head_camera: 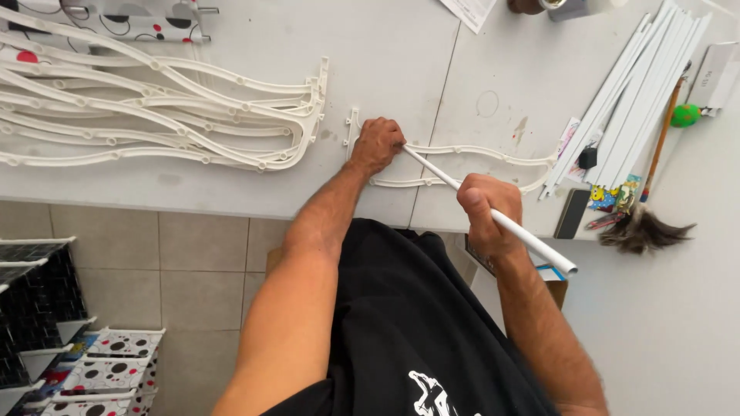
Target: Assembling a plastic and metal shoe rack by inserting support rods into the side frames.
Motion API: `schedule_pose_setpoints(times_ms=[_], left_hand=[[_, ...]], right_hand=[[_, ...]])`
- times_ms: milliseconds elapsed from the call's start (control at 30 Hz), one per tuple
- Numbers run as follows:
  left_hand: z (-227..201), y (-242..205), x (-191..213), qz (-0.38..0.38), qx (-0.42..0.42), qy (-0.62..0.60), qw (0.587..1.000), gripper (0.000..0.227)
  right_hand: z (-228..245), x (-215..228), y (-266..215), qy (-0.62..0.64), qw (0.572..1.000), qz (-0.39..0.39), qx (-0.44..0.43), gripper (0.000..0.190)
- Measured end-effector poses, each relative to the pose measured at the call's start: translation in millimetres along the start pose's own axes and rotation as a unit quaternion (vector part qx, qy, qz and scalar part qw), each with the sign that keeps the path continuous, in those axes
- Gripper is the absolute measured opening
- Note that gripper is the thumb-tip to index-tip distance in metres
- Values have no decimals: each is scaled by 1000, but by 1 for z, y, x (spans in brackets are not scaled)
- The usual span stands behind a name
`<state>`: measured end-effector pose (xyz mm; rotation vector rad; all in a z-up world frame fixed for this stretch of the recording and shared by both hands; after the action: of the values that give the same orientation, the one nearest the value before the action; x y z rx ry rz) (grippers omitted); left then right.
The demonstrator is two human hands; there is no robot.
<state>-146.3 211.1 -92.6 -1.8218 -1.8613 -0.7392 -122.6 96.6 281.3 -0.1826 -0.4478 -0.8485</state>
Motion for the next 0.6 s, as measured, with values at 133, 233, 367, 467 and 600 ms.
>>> schedule_pose_setpoints(times_ms=[133,233,367,467,600], left_hand=[[2,-1,-3,-3,-9,-2,1000,14],[-1,0,3,-11,-14,-6,1000,16],[-8,-1,13,-5,-12,-8,1000,16],[-7,0,17,1,-21,-15,1000,15],[-10,0,15,0,-28,-14,1000,17]], right_hand=[[-4,0,8,0,997,61,39,52],[-7,-4,8,-16,995,75,60,52],[-9,-10,12,-7,996,35,82,51],[-18,-10,9,-10,995,20,95,49],[-21,-10,-1,-5,994,21,103,50]])
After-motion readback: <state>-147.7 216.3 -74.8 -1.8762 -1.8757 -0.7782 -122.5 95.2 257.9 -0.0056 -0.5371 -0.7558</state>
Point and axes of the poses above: each hand's wrist, its own y-axis towards the middle knuckle, its own x-axis out of the back of the hand, z = x × y, the point moved 1 cm from there along y, towards the middle knuckle, and after that the axes turned 5 degrees about y, right-handed, at the moved point
